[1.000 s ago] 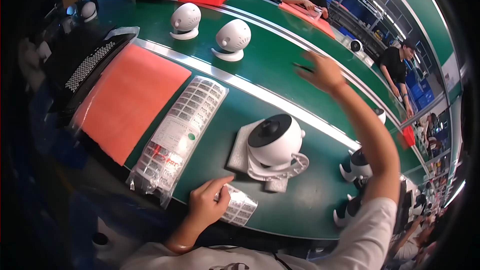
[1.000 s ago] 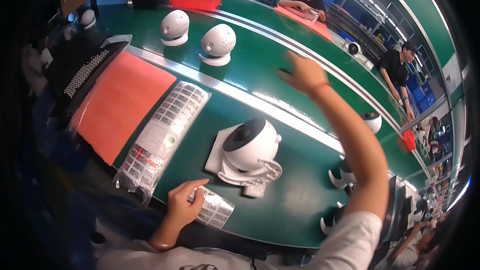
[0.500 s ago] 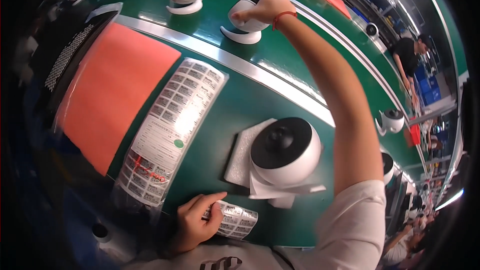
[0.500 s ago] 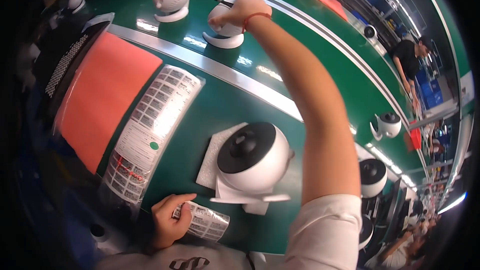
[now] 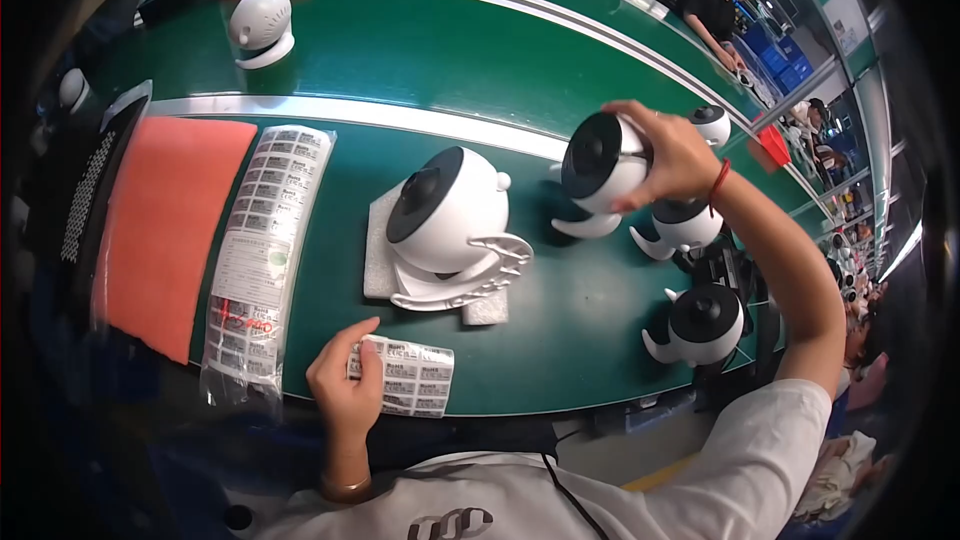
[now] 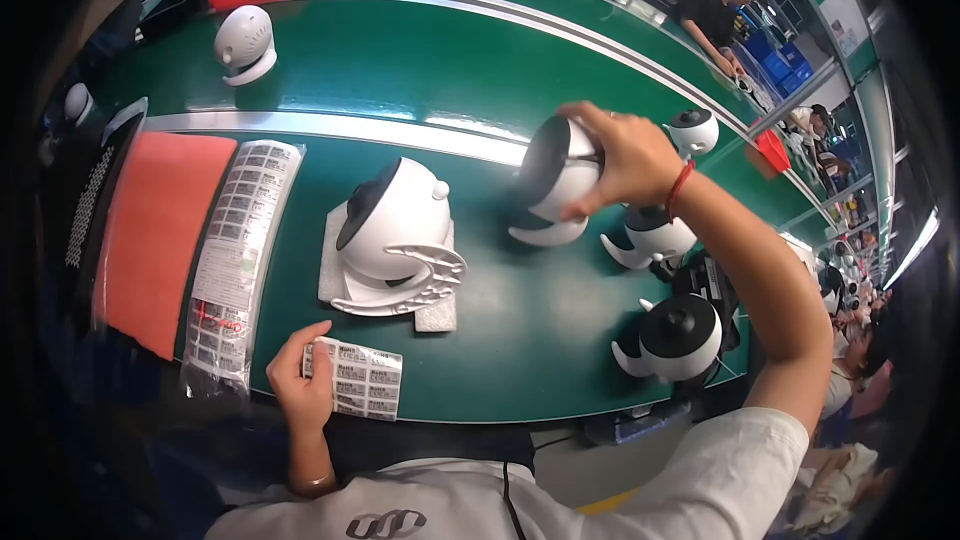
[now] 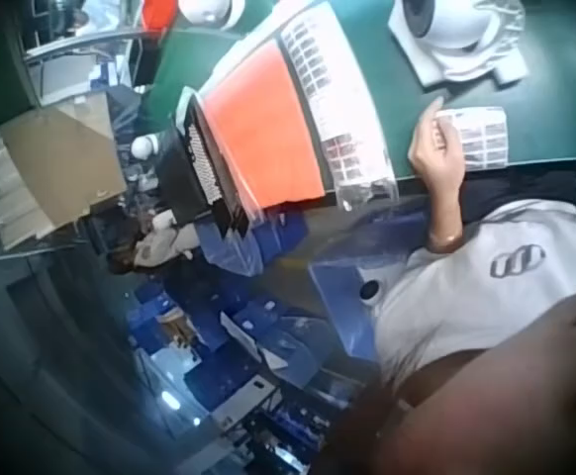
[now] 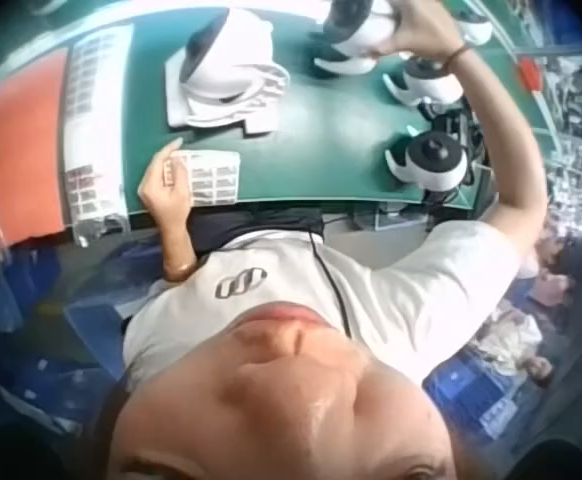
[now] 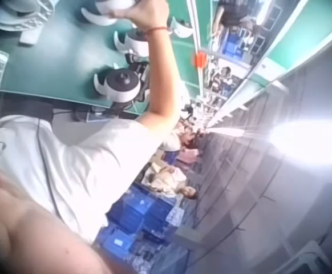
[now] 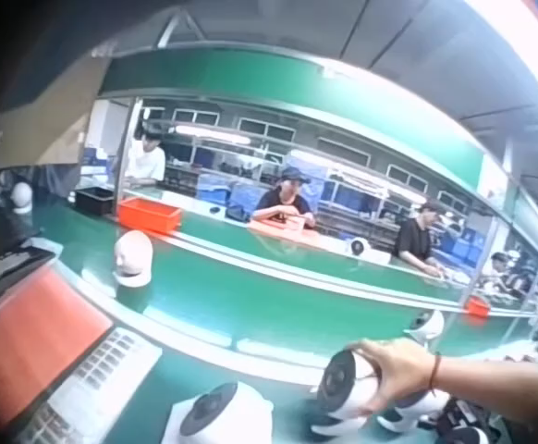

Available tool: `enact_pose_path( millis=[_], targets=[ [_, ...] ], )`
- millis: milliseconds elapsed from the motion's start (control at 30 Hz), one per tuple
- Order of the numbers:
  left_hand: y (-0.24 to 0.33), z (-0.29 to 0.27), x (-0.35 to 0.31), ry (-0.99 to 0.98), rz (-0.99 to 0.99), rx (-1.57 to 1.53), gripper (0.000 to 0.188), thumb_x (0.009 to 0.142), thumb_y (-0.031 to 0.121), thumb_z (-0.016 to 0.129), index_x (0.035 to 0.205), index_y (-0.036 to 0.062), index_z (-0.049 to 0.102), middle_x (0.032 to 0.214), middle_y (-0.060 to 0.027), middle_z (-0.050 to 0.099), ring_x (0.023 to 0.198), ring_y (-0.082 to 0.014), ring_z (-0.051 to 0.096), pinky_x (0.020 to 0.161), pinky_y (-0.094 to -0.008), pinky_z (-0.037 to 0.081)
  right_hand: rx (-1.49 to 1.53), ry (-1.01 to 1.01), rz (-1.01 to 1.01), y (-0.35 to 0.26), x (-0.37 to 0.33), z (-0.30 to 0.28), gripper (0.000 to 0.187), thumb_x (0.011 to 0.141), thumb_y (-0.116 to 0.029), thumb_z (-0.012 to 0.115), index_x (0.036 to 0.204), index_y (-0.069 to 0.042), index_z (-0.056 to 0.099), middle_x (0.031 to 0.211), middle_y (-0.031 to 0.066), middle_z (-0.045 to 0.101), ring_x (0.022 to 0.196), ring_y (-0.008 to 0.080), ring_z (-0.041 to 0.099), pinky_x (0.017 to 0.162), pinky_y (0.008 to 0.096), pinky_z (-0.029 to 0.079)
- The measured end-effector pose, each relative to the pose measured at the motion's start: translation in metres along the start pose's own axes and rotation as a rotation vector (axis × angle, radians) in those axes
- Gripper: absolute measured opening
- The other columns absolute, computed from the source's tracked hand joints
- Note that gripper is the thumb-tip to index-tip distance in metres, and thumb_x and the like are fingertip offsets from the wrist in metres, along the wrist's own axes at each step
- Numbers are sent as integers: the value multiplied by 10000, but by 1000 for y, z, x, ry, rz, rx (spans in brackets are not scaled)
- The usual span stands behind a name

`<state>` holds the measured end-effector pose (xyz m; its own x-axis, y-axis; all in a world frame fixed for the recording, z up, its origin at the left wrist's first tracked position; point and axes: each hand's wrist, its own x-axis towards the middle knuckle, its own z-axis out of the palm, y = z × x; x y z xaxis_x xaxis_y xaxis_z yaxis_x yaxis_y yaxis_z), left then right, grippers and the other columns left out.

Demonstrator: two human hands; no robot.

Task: Applying small adhesive labels to the base of security cameras on an assembly line.

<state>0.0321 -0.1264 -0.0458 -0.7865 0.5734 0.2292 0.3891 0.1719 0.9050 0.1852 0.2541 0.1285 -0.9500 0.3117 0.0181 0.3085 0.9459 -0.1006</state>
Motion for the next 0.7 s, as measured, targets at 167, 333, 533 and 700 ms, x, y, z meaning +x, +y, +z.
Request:
enact_pose_path(
  millis=[167,333,533,700],
  targets=[
    [2,-1,-3,48,44,37,203,841,-10,590,1017,2,691,932,-173,706,840,-310,697,749,-352,535,-44,-53,1,-3,-33,17,1075,473,-570,889,1331,-122,423,1016,187,666,925,379,654,772,434,508],
    [2,4,-1,23,122,35,213,846,36,592,1034,42,693,948,-165,702,852,-336,687,753,-377,543,-171,-80,-67,21,-34,0,1096,433,-692,850,1314,-149,486,1114,193,666,1017,410,640,862,430,513],
    [-3,1,-3,31,136,4,240,813,41,628,1036,87,703,884,-135,697,743,-318,681,646,-375,549,-201,301,-166,-33,136,-11,538,760,-450,751,1131,-80,628,1040,176,691,957,348,667,815,432,528],
    [-5,-7,-6,67,71,-57,214,799,36,642,1001,71,702,833,-138,686,662,-313,664,595,-364,544,-292,228,-101,-141,313,32,723,779,-656,639,1257,-116,580,1147,141,679,1019,320,667,873,424,526]
  ],
)
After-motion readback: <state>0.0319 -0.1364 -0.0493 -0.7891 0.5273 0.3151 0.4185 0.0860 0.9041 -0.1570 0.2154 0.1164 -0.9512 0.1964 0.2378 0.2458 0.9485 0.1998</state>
